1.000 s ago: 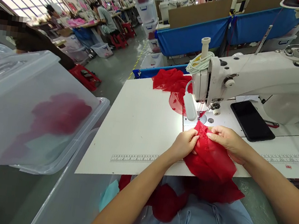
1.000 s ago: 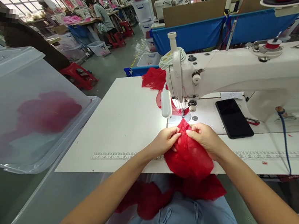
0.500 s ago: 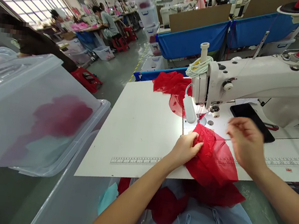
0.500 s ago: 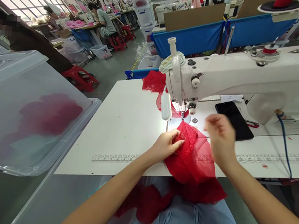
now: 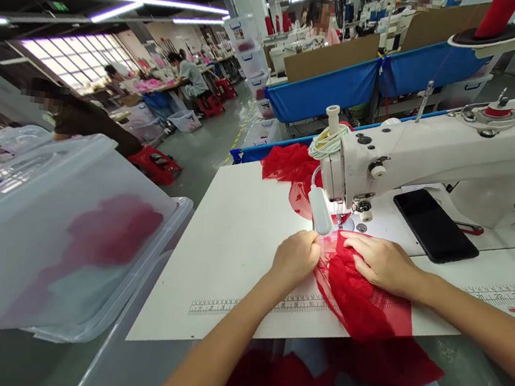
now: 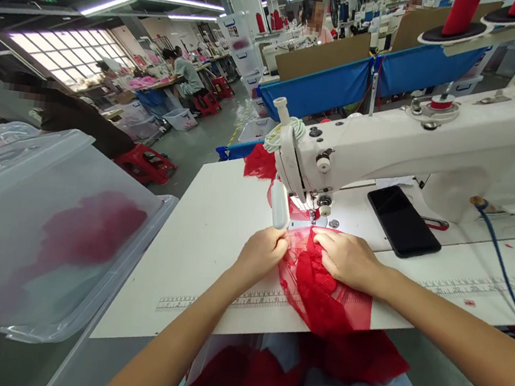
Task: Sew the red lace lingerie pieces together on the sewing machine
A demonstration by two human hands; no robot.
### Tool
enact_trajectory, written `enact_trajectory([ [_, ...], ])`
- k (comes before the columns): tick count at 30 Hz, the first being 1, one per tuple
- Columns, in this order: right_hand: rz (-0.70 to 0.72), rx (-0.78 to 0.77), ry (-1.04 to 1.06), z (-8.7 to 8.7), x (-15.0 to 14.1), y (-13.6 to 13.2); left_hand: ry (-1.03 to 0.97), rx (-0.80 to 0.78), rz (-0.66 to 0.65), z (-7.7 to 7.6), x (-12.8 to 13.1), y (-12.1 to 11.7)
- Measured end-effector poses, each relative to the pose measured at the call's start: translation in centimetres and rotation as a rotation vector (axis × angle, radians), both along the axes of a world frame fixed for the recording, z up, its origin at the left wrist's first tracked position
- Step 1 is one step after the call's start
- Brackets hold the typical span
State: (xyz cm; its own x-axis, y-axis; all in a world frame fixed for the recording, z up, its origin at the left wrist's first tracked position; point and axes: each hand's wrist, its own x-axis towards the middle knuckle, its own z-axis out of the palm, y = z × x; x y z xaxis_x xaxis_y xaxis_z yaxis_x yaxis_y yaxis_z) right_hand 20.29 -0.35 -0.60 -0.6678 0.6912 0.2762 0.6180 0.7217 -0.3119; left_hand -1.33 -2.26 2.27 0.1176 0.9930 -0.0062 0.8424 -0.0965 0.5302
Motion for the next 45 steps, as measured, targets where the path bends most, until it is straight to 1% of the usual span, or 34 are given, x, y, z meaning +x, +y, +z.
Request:
enact_trajectory([
  [2,0.036,-0.004,-0.026,0.2,0.3,0.5,0.087,0.096,0.055,0.3,0.1,0.5],
  [3,0.041,-0.004,-0.029,0.2,0.5,0.6,0.118,0.163,0.029,0.4,0.3,0.5],
  [4,0.042,-0.002,-0.023,0.1,0.6,0.8,0.126,0.226,-0.055,0.5,0.6,0.5],
  [6,0.04,0.006,0.004,-0.3,0.8,0.9,0.084,0.289,-0.342,0.3,1.2,0.3],
  [7,0.037,0.011,0.012,-0.5,0.9,0.8,0.06,0.281,-0.488,0.1,1.5,0.3],
  [8,0.035,0.017,0.013,-0.7,0.9,0.8,0.057,0.254,-0.586,-0.3,1.6,0.3],
  [9,0.028,0.022,0.006,-0.9,0.9,0.8,0.088,0.226,-0.628,-0.7,1.7,0.5],
  [10,0.016,0.029,-0.005,-1.0,0.9,0.7,0.146,0.21,-0.617,-1.2,1.7,0.7],
  [13,-0.031,0.044,-0.023,-1.0,0.7,0.5,0.323,0.207,-0.489,-2.2,1.3,1.1],
  [16,-0.053,0.054,-0.015,-0.8,0.7,0.4,0.364,0.216,-0.418,-2.4,0.9,0.8],
  [18,-0.047,0.074,-0.02,-0.8,0.7,0.5,0.38,0.266,-0.421,-2.3,0.9,0.3],
  [22,-0.024,0.121,-0.022,-0.7,0.7,0.6,0.506,0.447,-0.473,-2.7,0.8,-0.4],
  [25,-0.035,0.126,-0.024,-0.7,0.7,0.6,0.568,0.472,-0.456,-3.0,0.8,-0.5],
  [28,-0.046,0.128,-0.038,-0.6,0.6,0.7,0.587,0.448,-0.455,-3.0,0.8,-0.6],
  [34,-0.069,0.138,-0.054,-0.5,0.5,0.8,0.564,0.508,-0.442,-2.8,0.9,-0.4],
  [45,-0.1,0.069,-0.083,-0.3,0.4,1.0,0.548,0.425,-0.458,-2.8,0.5,-0.1],
])
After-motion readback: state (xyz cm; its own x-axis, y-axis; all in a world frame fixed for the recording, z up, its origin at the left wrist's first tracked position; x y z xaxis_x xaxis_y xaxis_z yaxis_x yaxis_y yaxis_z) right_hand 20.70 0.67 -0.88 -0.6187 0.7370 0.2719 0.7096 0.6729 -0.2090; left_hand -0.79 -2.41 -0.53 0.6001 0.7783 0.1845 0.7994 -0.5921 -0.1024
